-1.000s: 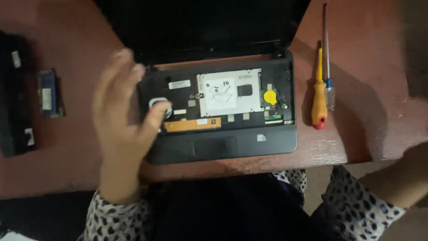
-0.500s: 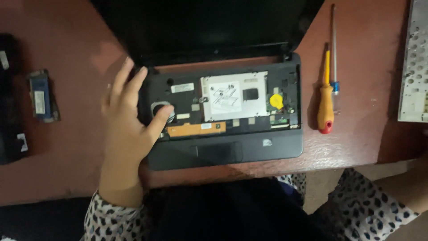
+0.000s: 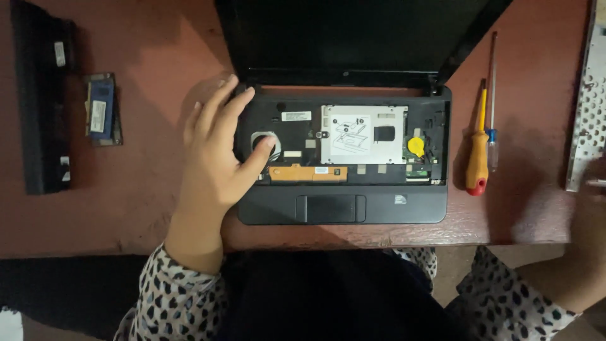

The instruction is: Disassembling a laptop by removing the battery, unscrewing the bottom panel, and prying off the keyboard to access internal parts.

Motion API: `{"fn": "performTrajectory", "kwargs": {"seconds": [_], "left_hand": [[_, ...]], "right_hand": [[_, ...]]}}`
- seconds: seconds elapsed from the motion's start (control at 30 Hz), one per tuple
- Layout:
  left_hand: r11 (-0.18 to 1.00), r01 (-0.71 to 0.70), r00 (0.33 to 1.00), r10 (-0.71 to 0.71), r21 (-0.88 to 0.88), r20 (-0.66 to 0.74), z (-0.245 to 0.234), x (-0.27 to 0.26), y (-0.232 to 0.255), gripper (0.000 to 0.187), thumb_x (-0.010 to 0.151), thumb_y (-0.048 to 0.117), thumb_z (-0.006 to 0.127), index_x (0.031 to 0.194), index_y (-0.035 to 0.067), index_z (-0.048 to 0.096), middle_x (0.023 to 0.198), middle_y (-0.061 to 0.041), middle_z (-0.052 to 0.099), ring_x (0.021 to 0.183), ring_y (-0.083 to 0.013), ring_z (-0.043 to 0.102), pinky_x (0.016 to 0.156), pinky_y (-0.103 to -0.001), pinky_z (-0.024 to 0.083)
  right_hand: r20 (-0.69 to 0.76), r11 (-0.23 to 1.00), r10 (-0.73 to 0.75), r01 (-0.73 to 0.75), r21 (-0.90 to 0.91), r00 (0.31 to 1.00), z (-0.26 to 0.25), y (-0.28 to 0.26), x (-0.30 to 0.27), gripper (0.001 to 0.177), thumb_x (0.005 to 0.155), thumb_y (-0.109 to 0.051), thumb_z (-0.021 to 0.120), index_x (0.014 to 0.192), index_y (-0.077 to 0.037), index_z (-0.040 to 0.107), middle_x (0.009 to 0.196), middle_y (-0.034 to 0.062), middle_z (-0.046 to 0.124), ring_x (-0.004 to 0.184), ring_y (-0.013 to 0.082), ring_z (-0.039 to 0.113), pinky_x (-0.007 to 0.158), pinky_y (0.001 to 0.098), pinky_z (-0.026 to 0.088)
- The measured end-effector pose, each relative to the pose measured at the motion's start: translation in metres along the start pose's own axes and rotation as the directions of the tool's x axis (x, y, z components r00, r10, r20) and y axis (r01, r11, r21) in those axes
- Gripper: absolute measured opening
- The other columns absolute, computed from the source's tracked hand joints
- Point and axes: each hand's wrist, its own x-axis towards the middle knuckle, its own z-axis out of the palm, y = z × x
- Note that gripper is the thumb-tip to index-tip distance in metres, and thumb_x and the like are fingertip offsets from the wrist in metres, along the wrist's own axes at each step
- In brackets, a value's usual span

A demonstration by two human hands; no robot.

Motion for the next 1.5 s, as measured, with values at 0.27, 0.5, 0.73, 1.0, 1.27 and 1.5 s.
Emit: {"fn": "performTrajectory", "kwargs": {"seconds": [0.27,0.5,0.73,1.0,1.27,1.5], "left_hand": [[0.992,-0.062,0.991,0.047,-0.112,-0.129,-0.007,-0.002,0.002,0.036,0.077,0.001,0.069,0.110,0.002,0.057,0.134,-0.022,0.057,0.120,-0.0351,0.057,0.104,-0.044,0.040],[0.989,-0.067,0.991,0.050,-0.134,-0.122,-0.011,-0.006,0.000,0.033,0.076,0.001,0.069,0.107,0.003,0.057,0.132,-0.018,0.058,0.116,-0.0326,0.061,0.097,-0.042,0.046],[0.994,-0.058,0.996,0.051,-0.088,-0.080,-0.013,-0.012,-0.003,0.037,0.075,0.007,0.067,0.110,0.007,0.058,0.138,-0.015,0.052,0.115,-0.0342,0.059,0.097,-0.043,0.045],[0.990,-0.115,0.993,0.115,-0.082,-0.001,-0.021,-0.015,-0.011,0.046,0.074,0.014,0.072,0.118,0.006,0.059,0.142,-0.016,0.046,0.108,-0.0325,0.061,0.094,-0.043,0.047],[0.991,-0.035,0.997,0.044,-0.127,0.069,-0.026,-0.011,-0.014,0.087,0.050,0.039,0.093,0.123,0.007,0.060,0.143,-0.015,0.046,0.119,-0.0352,0.057,0.098,-0.043,0.045],[0.992,-0.064,0.994,0.072,-0.104,0.076,-0.024,-0.011,-0.017,0.085,0.060,0.042,0.089,0.128,0.004,0.055,0.146,-0.020,0.042,0.125,-0.0342,0.054,0.104,-0.045,0.042]], "right_hand": [[0.366,0.919,-0.205,0.307,-0.246,0.908,0.017,-0.169,0.001,0.063,0.064,0.015,0.061,0.119,-0.015,0.074,0.120,0.0164,0.051,0.098,0.0295,0.051,0.088,0.0403,0.042],[0.214,0.935,-0.268,0.307,-0.176,0.939,0.020,-0.173,-0.003,0.039,0.076,0.020,0.065,0.107,-0.002,0.072,0.123,0.0206,0.046,0.117,0.0306,0.046,0.096,0.0389,0.038],[-0.050,0.878,-0.426,0.426,0.219,0.904,0.013,-0.205,-0.008,0.022,0.117,0.018,0.039,0.139,0.019,0.034,0.144,0.0418,0.046,0.114,0.0490,0.058,0.098,0.0485,0.051],[-0.188,0.783,-0.490,0.524,0.334,0.851,0.035,-0.177,0.027,0.030,0.116,-0.013,0.040,0.130,0.012,0.047,0.129,0.0276,0.053,0.098,0.0349,0.059,0.089,0.0426,0.057],[-0.113,0.532,-0.756,0.706,0.468,0.645,0.123,-0.344,0.053,0.093,0.100,0.010,0.077,0.152,-0.023,0.007,0.151,0.0011,0.016,0.097,0.0400,0.071,0.086,0.0412,0.068],[-0.095,0.500,-0.794,0.734,0.460,0.600,0.139,-0.351,0.055,0.065,0.097,0.002,0.067,0.131,-0.013,0.014,0.134,0.0096,0.026,0.089,0.0396,0.072,0.073,0.0377,0.062]]}}
